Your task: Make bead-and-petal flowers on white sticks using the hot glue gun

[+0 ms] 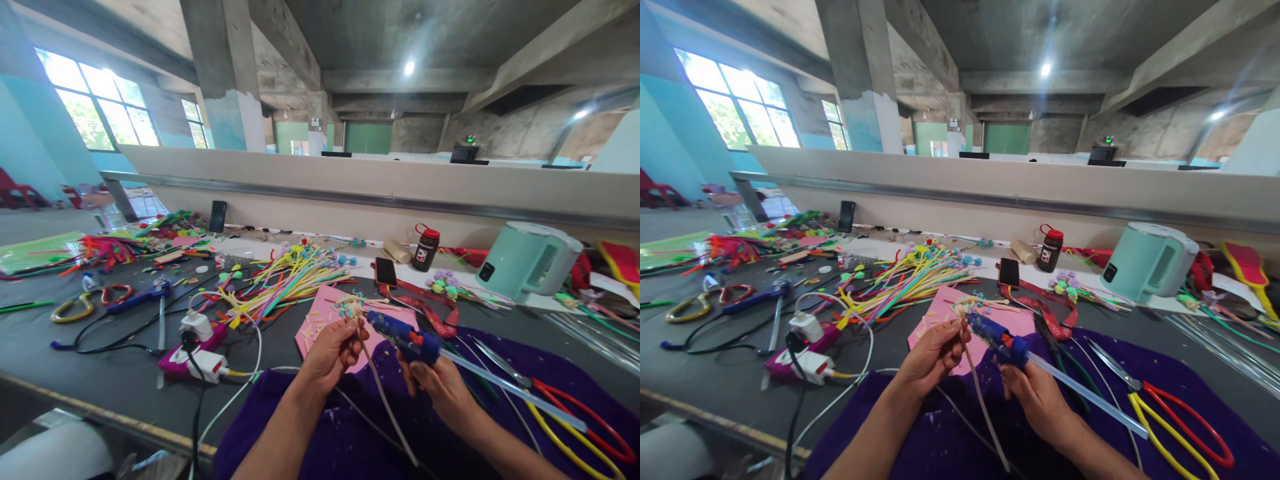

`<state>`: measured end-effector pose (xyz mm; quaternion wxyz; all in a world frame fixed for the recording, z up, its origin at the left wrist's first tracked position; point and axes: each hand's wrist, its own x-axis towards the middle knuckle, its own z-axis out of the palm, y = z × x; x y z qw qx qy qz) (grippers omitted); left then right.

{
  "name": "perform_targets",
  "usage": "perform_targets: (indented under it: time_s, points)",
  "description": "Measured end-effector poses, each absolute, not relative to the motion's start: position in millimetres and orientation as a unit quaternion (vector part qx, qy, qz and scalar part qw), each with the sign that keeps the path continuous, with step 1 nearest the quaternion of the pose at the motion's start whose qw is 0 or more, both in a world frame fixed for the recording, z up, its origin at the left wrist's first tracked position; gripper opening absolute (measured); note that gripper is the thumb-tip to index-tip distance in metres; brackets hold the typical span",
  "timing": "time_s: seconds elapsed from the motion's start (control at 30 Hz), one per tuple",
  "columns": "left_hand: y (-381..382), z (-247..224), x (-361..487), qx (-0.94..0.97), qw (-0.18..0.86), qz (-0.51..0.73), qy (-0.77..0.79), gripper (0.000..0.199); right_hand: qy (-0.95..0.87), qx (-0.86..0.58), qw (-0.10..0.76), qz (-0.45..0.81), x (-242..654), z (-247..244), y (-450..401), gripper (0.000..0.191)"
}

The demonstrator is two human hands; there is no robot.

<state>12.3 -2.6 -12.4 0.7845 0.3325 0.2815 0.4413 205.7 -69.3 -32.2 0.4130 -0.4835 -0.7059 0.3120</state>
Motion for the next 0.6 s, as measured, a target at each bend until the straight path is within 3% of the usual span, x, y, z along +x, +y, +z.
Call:
perform_targets:
  time_s: [0.6]
  points:
    - [-2.0, -10.6, 12.0, 0.328, 0.775, 0.454, 0.292, 0.018, -0.713, -0.509, 0.388, 0.287, 209.0, -35.2, -68.4, 0.050]
